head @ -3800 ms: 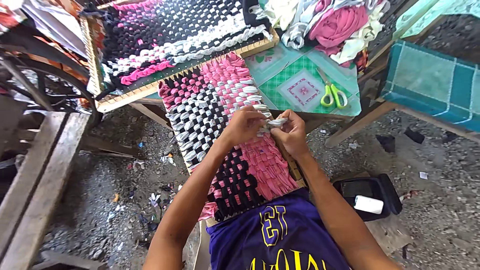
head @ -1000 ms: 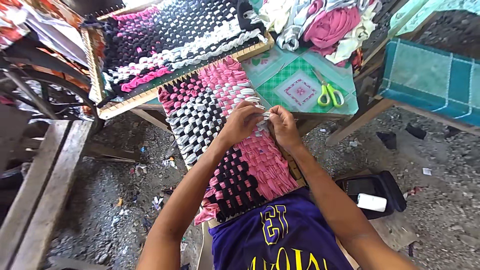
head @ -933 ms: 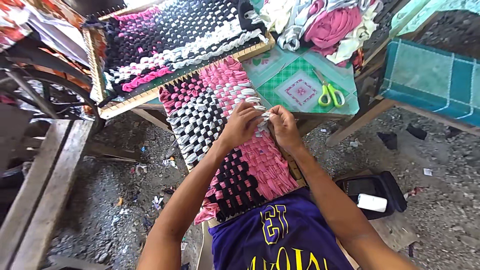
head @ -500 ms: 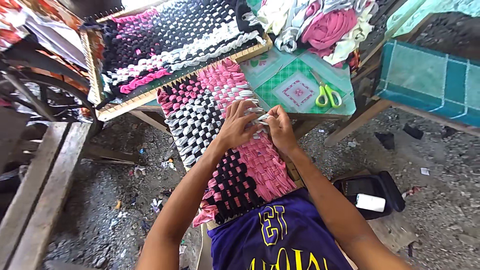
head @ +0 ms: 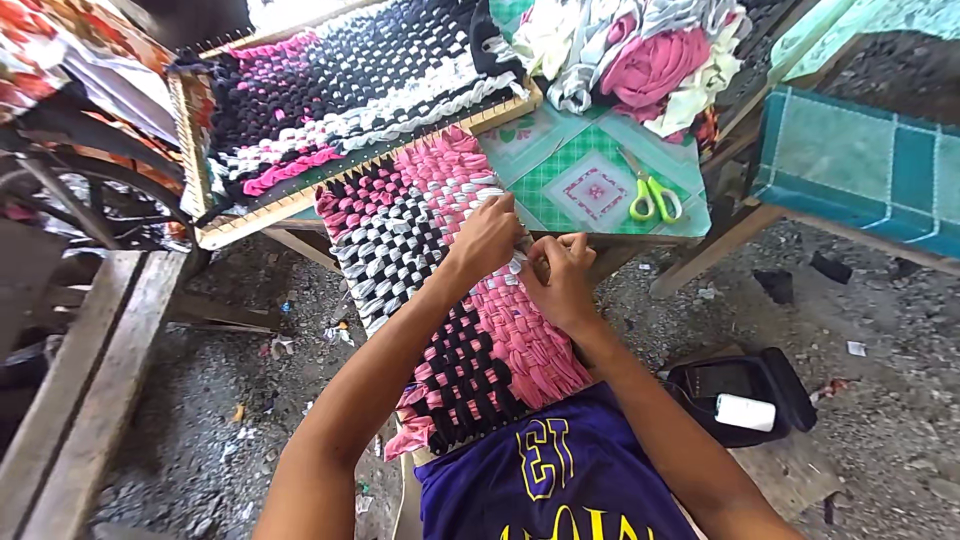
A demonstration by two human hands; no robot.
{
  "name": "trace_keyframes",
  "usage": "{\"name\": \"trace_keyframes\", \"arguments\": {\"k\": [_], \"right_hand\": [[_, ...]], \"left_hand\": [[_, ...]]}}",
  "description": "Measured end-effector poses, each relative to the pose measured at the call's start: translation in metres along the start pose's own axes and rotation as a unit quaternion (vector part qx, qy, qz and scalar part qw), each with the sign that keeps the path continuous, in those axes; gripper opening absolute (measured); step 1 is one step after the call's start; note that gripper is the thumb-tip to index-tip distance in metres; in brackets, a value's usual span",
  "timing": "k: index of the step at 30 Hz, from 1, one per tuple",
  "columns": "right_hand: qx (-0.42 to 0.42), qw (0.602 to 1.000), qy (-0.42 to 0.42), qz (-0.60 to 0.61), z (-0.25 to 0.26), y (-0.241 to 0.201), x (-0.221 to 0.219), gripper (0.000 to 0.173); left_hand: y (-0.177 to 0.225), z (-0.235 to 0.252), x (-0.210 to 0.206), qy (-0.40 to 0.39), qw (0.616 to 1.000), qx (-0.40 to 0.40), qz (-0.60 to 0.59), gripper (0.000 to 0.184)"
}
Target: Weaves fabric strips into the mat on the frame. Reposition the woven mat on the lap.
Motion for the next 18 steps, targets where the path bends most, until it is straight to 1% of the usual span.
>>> {"name": "trace_keyframes", "arguments": {"k": [3, 6, 8, 12, 14, 18], "right_hand": [[-0.004, 1.000, -0.009, 0.021, 0.000, 0.003, 0.001, 0.020], [-0.010, 0.999, -0.014, 0.051, 0.000, 0.004, 0.002, 0.019], [-0.014, 0.997, -0.015, 0.072, 0.000, 0.004, 0.003, 0.018], [-0.043, 0.992, -0.025, 0.112, 0.000, 0.004, 0.004, 0.020], [-0.050, 0.990, -0.021, 0.134, 0.002, 0.007, 0.001, 0.018], [-0.068, 0.983, -0.026, 0.167, 0.004, 0.012, -0.003, 0.017]], "left_hand": [[0.005, -0.001, 0.000, -0.008, 0.999, 0.037, 0.014, 0.018], [0.012, 0.004, -0.002, -0.041, 0.993, 0.102, 0.040, 0.015], [0.017, 0.008, -0.001, -0.066, 0.988, 0.131, 0.050, 0.013], [0.024, 0.010, 0.004, -0.096, 0.983, 0.142, 0.072, 0.017], [0.026, 0.014, 0.006, -0.105, 0.980, 0.146, 0.088, 0.020], [0.019, 0.020, 0.013, -0.116, 0.978, 0.139, 0.101, 0.014]]}}
Point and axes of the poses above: each hand's wrist, its own z-axis towards the middle knuckle, its own x-axis out of the back of the hand, y = z × x, the point moved 2 cm from there along z, towards the middle knuckle, and after that the axes turned 4 degrees about -z, right-handed, at the moved point
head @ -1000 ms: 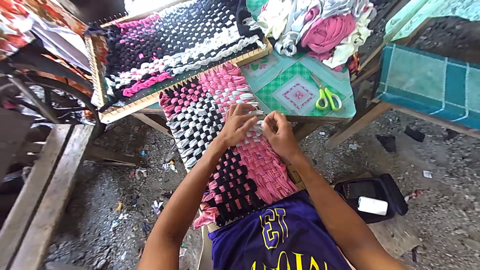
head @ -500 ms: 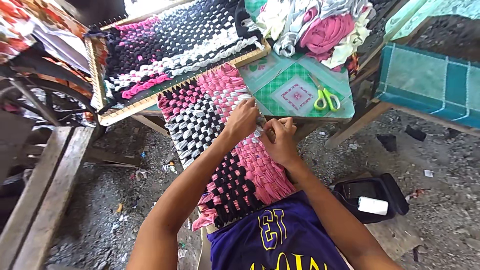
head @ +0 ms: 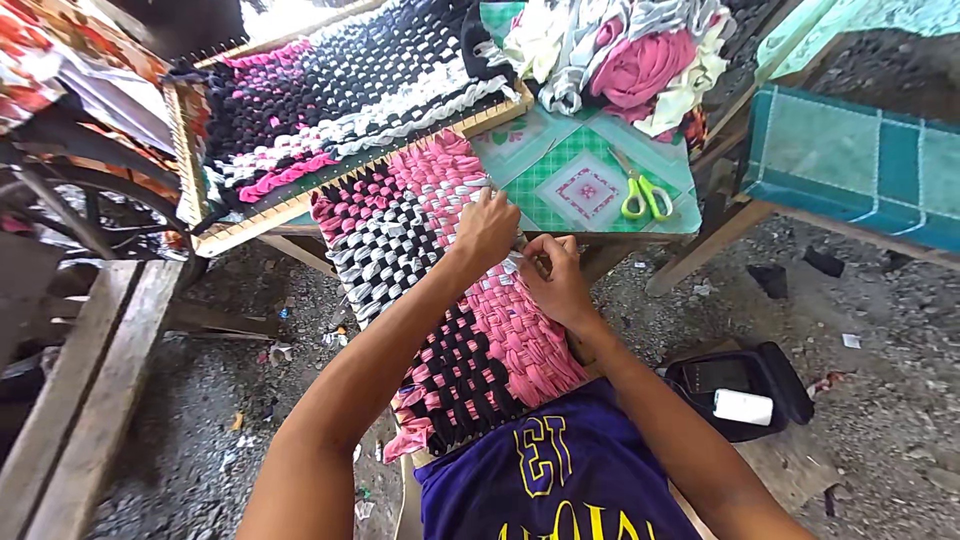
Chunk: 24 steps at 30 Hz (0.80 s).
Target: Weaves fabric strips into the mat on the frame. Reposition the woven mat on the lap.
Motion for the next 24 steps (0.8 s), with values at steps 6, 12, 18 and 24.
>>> {"name": "trace_keyframes", "arguments": {"k": [6, 12, 18, 24], "right_hand": [[-0.009, 1.000, -0.009, 0.023, 0.003, 0.005, 0.000, 0.017], [-0.029, 0.998, -0.010, 0.062, 0.003, 0.004, 0.002, 0.017], [-0.039, 0.994, -0.015, 0.097, 0.002, 0.002, 0.001, 0.015], [-0.017, 0.995, -0.024, 0.098, -0.008, 0.004, 0.005, 0.017]], "left_hand": [[-0.022, 0.008, -0.007, -0.032, 0.994, -0.042, -0.092, 0.020], [-0.037, -0.001, -0.020, 0.048, 0.951, -0.142, -0.270, 0.012], [-0.026, -0.002, -0.017, 0.071, 0.936, -0.246, -0.240, 0.005], [-0.004, 0.005, 0.003, -0.023, 0.990, -0.113, -0.086, 0.021]]}}
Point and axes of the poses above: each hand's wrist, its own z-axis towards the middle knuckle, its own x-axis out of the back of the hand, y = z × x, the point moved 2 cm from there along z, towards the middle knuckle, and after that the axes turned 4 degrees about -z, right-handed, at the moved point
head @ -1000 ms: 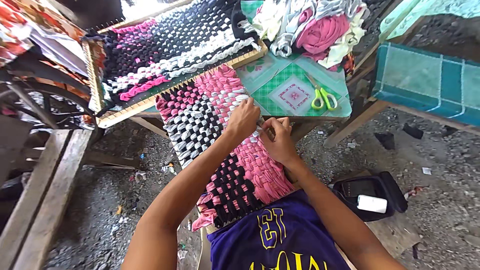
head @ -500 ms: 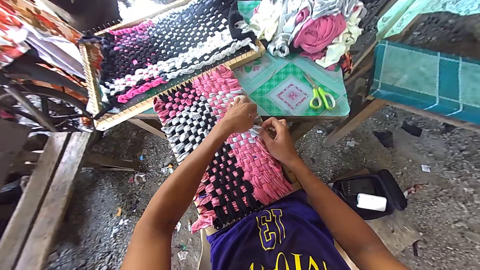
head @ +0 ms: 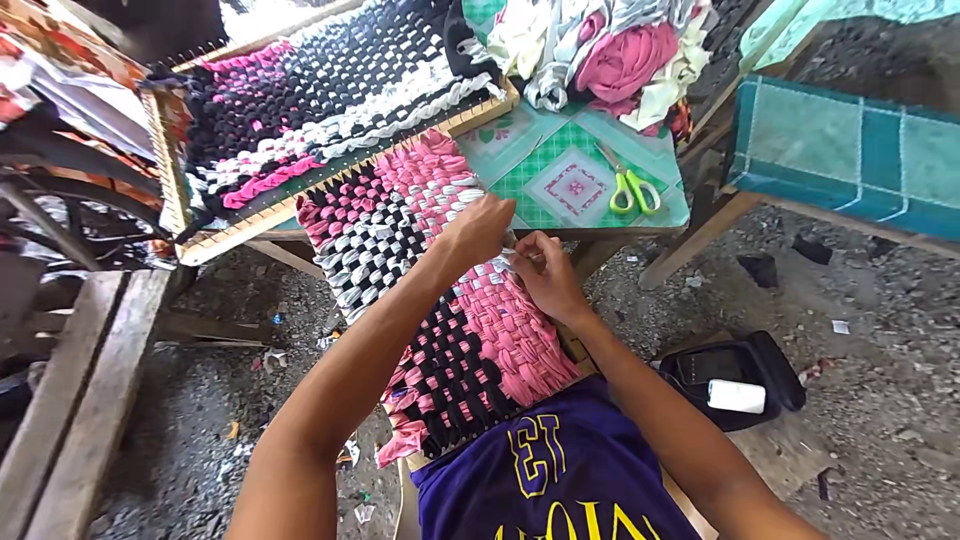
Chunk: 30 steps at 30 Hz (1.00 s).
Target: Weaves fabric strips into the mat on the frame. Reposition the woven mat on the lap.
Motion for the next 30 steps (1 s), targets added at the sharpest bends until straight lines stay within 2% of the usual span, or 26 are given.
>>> {"name": "trace_keyframes", "arguments": {"k": [2, 5, 10, 12, 14, 20, 26, 28, 30], "right_hand": [[0.004, 1.000, 0.001, 0.003, 0.000, 0.000, 0.000, 0.016], [0.000, 1.000, 0.004, 0.019, 0.008, 0.000, -0.002, 0.013], [-0.050, 0.998, 0.000, 0.047, 0.007, -0.007, 0.001, 0.017], [-0.043, 0.996, 0.005, 0.074, 0.008, -0.004, 0.001, 0.017], [-0.018, 0.996, 0.006, 0.088, 0.013, 0.003, 0.000, 0.017], [-0.007, 0.996, 0.001, 0.083, 0.019, 0.005, -0.001, 0.016], [-0.020, 0.997, -0.005, 0.079, 0.011, -0.001, 0.003, 0.015], [-0.025, 0.997, -0.011, 0.066, 0.012, -0.003, 0.005, 0.019], [-0.010, 0.998, -0.001, 0.069, 0.022, 0.006, 0.002, 0.022]], "left_hand": [[0.010, 0.000, 0.002, -0.003, 0.999, 0.000, 0.043, 0.014], [0.007, -0.003, 0.001, 0.015, 0.999, -0.014, 0.039, 0.015], [-0.018, -0.011, -0.021, 0.166, 0.978, -0.054, -0.112, 0.014], [-0.018, -0.016, -0.034, 0.222, 0.964, -0.077, -0.126, 0.014], [-0.019, -0.019, -0.044, 0.246, 0.957, -0.112, -0.102, 0.015], [-0.022, -0.022, -0.034, 0.163, 0.969, -0.181, 0.035, 0.016], [-0.012, -0.013, -0.009, 0.038, 0.993, -0.108, -0.024, 0.020], [-0.010, -0.013, -0.007, 0.064, 0.992, -0.108, -0.022, 0.019], [-0.020, -0.018, -0.007, 0.155, 0.978, -0.113, -0.081, 0.022]]}}
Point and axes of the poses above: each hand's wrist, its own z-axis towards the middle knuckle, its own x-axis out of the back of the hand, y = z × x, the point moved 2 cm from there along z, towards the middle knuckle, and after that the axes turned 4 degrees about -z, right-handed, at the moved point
